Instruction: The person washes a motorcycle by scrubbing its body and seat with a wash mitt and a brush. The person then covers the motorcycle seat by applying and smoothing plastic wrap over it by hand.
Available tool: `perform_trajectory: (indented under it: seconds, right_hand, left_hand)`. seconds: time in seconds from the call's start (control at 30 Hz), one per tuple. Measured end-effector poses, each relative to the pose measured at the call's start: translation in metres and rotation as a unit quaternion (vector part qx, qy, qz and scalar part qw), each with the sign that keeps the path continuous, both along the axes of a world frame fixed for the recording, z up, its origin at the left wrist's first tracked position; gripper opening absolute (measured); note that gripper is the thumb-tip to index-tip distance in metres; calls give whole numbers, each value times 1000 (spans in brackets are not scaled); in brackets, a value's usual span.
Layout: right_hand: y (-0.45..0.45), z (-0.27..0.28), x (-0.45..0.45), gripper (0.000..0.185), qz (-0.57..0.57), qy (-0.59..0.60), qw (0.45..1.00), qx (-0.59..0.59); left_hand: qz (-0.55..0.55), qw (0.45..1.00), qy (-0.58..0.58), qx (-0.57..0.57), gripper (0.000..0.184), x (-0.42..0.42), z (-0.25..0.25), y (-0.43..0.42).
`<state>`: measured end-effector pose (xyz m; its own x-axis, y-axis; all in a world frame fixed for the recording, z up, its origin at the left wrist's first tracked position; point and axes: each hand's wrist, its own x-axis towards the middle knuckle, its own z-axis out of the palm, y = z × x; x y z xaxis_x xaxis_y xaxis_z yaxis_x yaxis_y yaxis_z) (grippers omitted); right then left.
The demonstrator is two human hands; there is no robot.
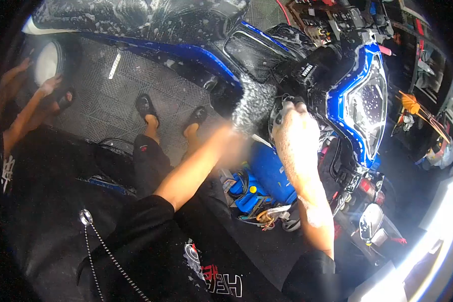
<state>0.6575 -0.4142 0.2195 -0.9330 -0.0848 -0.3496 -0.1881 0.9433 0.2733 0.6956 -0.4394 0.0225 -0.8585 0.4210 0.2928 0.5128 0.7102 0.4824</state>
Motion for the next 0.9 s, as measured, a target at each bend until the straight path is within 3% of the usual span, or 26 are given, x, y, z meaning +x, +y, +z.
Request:
perform_trajectory:
  seconds: [0.17, 0.33, 0.47, 0.5, 0.53, 0.67, 0.8, 0.83, 0.87, 0.9]
  right_hand:
    - [6, -26, -16, 17, 107, -32, 993, -36]
    - [15, -55, -45, 12, 131, -59, 989, -18]
    - [2, -32, -43, 12, 90, -29, 995, -16]
    - [-9, -17, -39, 12, 64, -13, 998, -11]
    - [-19, 1, -32, 12, 36, 3, 999, -8]
    - [-40, 85, 8, 9, -53, 81, 987, -127]
    - [-2, 127, 20, 6, -4, 284, 939, -196]
    - [-8, 135, 21, 5, -104, 315, 932, -148]
    - [5, 138, 12, 5, 36, 349, 925, -146]
    - [6, 147, 6, 7, 18, 304, 939, -159]
  left_hand:
    - [-54, 996, -31, 58, 40, 15, 4, 11]
    - [-72, 990, -51, 106, 40, 19, -2, 4]
    - [-51, 967, -115, 223, 40, 14, -17, -13]
    - [-55, 942, -166, 285, 40, 10, -30, -21]
    - [-87, 845, -234, 474, 41, 14, -34, -30]
    - [-48, 777, -316, 542, 41, 20, -31, -53]
    - [-83, 717, -364, 589, 42, -27, -2, -39]
    - [-107, 690, -378, 608, 42, -49, 8, -27]
    - [-131, 657, -395, 629, 42, -70, 21, -12]
    - [-154, 621, -412, 648, 42, -90, 33, 5]
